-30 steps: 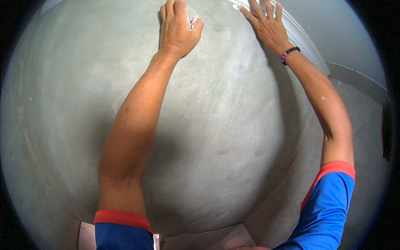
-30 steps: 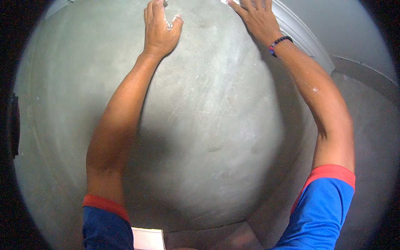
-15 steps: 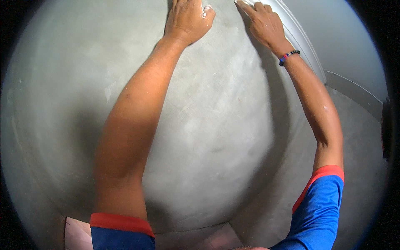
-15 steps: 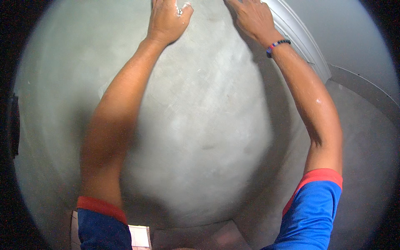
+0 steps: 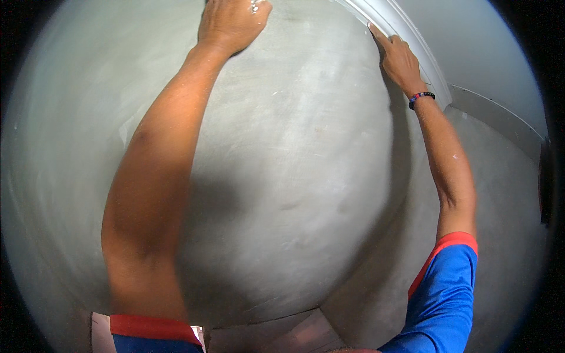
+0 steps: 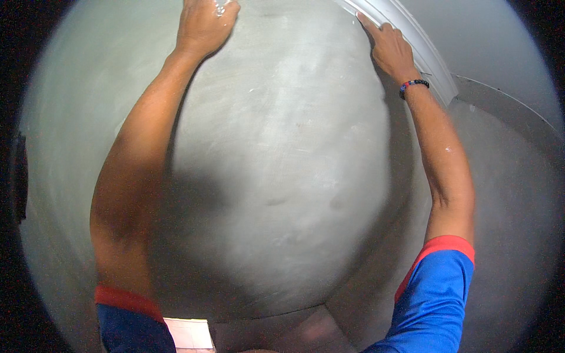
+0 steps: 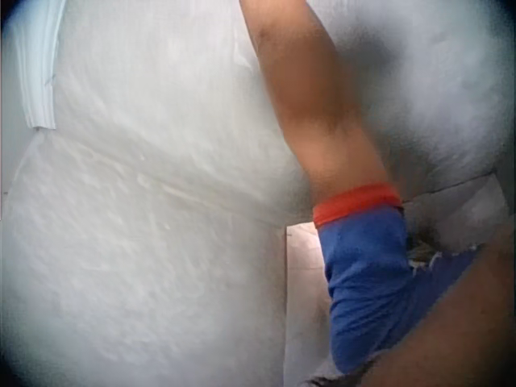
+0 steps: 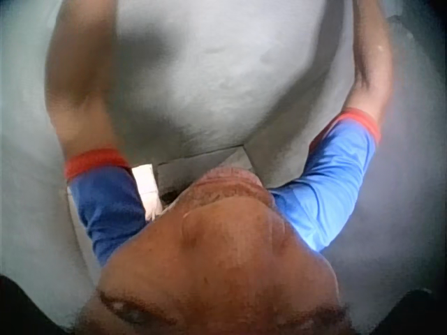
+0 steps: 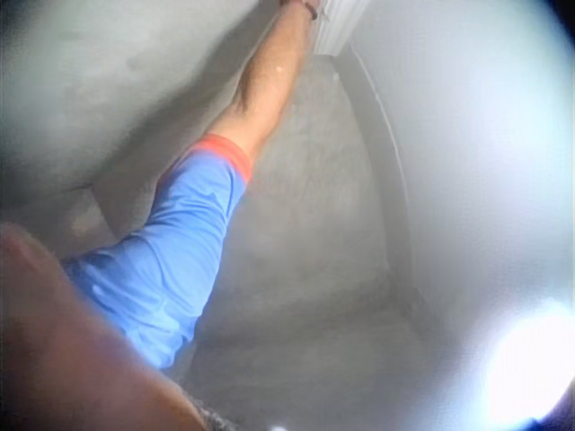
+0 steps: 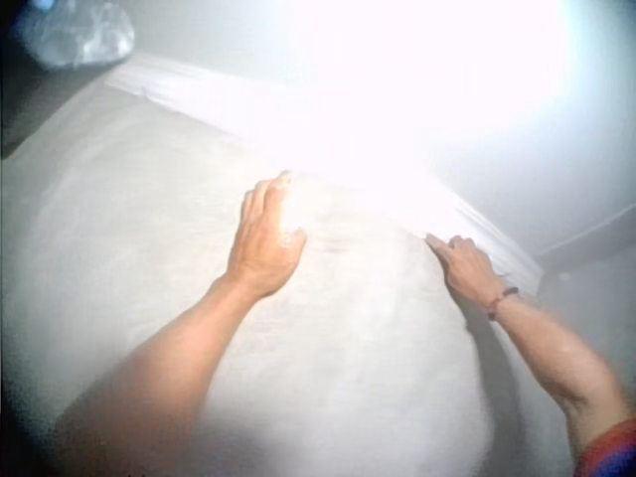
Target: The person receives a length of crown molding and presses it into position along the ceiling line, using their hands to apply and smooth joint compound into the seams.
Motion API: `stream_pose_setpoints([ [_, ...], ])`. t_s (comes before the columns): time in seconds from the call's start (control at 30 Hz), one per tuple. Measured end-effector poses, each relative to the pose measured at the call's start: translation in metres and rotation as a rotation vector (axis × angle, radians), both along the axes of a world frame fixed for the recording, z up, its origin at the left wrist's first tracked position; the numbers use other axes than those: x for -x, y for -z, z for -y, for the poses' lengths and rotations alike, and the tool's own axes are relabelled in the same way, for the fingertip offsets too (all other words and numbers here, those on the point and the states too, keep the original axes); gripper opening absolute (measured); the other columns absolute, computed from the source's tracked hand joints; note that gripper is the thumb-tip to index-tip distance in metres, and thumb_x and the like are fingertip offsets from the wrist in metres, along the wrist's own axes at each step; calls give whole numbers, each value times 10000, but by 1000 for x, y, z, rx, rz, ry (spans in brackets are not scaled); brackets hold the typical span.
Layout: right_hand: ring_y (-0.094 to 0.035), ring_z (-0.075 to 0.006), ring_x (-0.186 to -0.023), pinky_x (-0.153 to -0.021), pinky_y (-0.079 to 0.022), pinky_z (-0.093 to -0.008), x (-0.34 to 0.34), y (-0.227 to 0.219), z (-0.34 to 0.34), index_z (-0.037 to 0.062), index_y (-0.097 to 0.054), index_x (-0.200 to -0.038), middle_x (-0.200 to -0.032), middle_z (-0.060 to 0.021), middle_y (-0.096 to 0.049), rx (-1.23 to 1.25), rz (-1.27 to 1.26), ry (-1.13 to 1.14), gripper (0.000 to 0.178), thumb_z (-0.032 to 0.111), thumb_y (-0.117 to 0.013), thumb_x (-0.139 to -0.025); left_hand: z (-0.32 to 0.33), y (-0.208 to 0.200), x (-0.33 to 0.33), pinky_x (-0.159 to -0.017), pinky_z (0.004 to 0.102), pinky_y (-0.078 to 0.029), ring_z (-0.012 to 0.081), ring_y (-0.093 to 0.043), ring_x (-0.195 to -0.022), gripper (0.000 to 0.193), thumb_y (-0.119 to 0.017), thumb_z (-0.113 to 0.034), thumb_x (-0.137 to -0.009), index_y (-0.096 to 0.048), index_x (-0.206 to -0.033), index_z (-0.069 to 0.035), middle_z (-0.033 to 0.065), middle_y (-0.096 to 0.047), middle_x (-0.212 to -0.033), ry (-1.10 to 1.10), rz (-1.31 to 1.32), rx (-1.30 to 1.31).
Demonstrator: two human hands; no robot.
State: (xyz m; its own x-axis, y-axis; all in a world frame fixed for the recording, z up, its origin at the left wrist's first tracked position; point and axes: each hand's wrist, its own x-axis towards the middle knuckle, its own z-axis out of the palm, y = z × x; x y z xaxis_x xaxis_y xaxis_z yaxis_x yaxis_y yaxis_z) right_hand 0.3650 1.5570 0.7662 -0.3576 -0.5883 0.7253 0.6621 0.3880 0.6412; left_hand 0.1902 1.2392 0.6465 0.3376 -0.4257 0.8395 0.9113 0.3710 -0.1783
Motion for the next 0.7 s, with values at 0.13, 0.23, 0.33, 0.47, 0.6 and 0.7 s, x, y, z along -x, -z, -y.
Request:
stream_pose_setpoints([
  [0.13, -616, -305, -815, -725, -548, -437, -27, 10, -38, 452, -268, -1507, -954, -149, -572, 255, -18, 92, 801, -28, -471, -897, 1, -2, -8, -1062, 443, -364, 384, -428, -1206, 681, -640, -54, -764, -373, -1387, 16, 221, -464, -1266, 23, 58, 51],
  [0.23, -623, -328, -811, -740, -543, -454, -45, 14, -59, 453, -231, -1517, -933, -161, -568, 386, -14, 146, 814, -25, -462, -900, 2, -3, -9, -1048, 438, -377, 382, -437, -1195, 671, -633, -47, -760, -378, -1377, 21, 218, -474, -1249, -10, 50, 43],
  [0.33, -633, -348, -822, -752, -537, -470, -55, 22, -64, 403, -296, -1506, -961, -182, -586, 461, -19, 168, 755, -7, -472, -897, 2, -3, -9, -1039, 437, -385, 385, -443, -1179, 659, -627, -41, -759, -384, -1368, 25, 221, -474, -1244, -44, 60, 48],
  [0.47, -641, -372, -869, -780, -526, -489, -70, 10, -85, 281, -531, -1390, -995, -215, -639, 521, -137, 93, 572, 31, -494, -877, -3, -9, -18, -1041, 438, -382, 391, -440, -1183, 645, -620, -35, -758, -388, -1356, 35, 229, -470, -1243, -48, 62, 66],
  [0.6, -615, -250, -659, -577, -519, -390, -63, -8, -60, 41, -664, -1067, -854, -163, -659, 1036, -146, -305, 258, 69, -495, -874, 3, -1, -14, -1045, 443, -376, 398, -433, -1191, 630, -616, -33, -759, -392, -1343, 41, 235, -468, -1236, -73, 82, 77],
  [0.7, -495, -122, -496, -386, -410, -274, -53, -28, -35, -8, -619, -878, -736, -100, -619, 1576, 108, -697, 157, 72, -484, -880, 4, -2, -10, -1049, 448, -371, 399, -420, -1206, 627, -618, -36, -762, -390, -1342, 39, 237, -459, -1249, -92, 56, 67],
])
